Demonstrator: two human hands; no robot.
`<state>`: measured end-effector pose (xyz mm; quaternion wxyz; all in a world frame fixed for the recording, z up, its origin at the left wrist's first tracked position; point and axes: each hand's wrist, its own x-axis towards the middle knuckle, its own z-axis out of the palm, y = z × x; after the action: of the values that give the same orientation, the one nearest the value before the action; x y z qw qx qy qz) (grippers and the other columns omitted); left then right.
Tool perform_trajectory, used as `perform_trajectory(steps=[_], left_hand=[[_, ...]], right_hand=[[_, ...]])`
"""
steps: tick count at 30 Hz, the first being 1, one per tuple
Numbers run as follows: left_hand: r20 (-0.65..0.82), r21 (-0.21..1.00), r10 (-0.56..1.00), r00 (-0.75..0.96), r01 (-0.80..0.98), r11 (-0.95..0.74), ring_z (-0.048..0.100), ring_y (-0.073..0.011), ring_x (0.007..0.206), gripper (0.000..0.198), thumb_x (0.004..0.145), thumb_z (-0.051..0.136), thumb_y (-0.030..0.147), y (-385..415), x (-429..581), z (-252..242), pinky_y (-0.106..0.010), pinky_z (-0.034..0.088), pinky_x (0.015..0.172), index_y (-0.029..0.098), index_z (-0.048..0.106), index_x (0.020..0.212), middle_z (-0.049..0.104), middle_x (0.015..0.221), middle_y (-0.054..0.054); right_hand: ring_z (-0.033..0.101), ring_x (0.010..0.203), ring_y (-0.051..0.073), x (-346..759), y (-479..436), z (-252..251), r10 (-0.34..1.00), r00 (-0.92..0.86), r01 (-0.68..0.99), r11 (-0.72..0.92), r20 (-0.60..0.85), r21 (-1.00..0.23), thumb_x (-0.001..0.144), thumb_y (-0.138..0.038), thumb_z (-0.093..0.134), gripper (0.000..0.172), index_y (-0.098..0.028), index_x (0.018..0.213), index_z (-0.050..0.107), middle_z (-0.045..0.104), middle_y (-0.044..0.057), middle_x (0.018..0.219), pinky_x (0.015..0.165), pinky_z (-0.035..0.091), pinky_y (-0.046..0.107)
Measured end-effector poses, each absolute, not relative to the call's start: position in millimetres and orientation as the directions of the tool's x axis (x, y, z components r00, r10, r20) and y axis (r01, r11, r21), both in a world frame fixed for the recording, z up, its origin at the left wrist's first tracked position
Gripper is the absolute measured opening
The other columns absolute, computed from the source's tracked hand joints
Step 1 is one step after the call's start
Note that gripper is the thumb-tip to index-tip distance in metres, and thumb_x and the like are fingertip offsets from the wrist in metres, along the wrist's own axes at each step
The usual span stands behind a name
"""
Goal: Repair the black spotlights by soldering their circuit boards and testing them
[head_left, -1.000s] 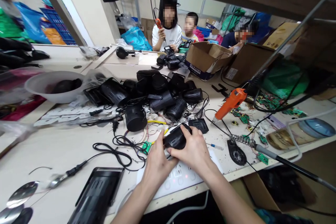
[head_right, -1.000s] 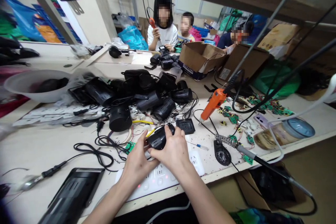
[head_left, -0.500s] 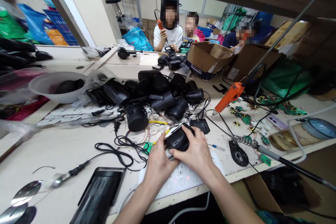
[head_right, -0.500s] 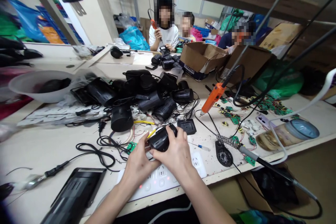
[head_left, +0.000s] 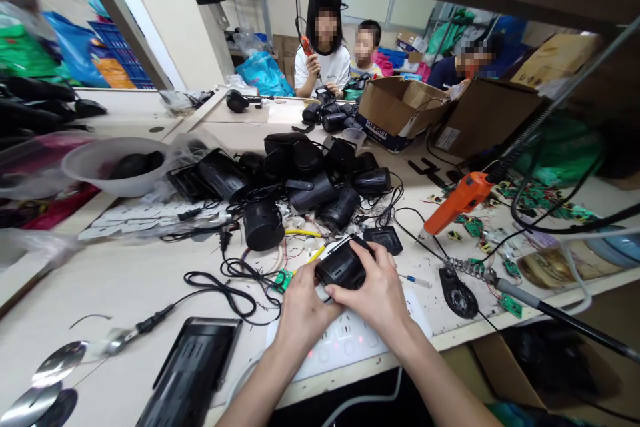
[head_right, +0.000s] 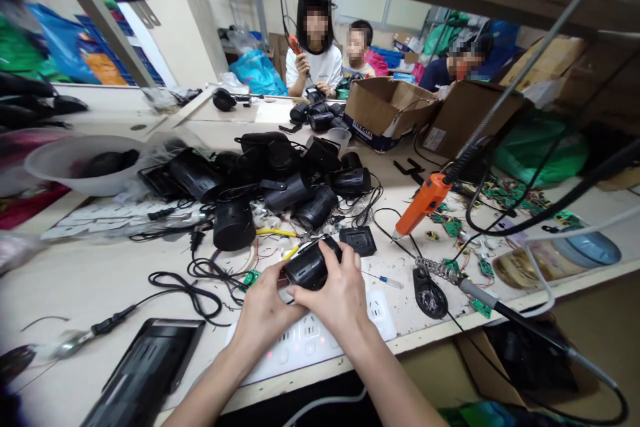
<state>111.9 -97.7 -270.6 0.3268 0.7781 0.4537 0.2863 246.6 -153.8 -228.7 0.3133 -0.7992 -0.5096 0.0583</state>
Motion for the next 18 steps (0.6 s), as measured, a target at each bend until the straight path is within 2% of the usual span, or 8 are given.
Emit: perform_trajectory(steps=[11, 18], left_hand=[[0.125, 0.769, 0.904, 0.410, 0.536, -0.349, 0.067, -0.0272, 0.095, 0.058, 0.061, 0.069, 0.015, -98.4, 115.5, -264.3, -0.040, 0.055, 0.086, 0.008, 0.057, 0.117, 0.067, 0.104, -0.013], [0.149, 0.778, 0.905, 0.398, 0.518, -0.356, 0.068, -0.0264, 0.095, 0.057, 0.061, 0.070, 0.015, -97.7, 114.5, -267.7, -0.039, 0.056, 0.085, 0.009, 0.057, 0.116, 0.068, 0.103, -0.012]], right_hand=[[0.052, 0.116, 0.035, 247.6, -149.2, -227.8, 0.864, 0.439, 0.812, -0.265, 0.245, -0.520, 0.055, -0.037, 0.088, 0.080, -0.016, 0.128, 0.064, 0.053, 0.015, 0.122, 0.103, 0.047, 0.051], [0.052, 0.115, 0.035, 251.8, -148.5, -225.5, 0.879, 0.432, 0.782, -0.253, 0.202, -0.570, 0.054, -0.038, 0.088, 0.083, -0.016, 0.130, 0.063, 0.053, 0.015, 0.123, 0.101, 0.049, 0.051]])
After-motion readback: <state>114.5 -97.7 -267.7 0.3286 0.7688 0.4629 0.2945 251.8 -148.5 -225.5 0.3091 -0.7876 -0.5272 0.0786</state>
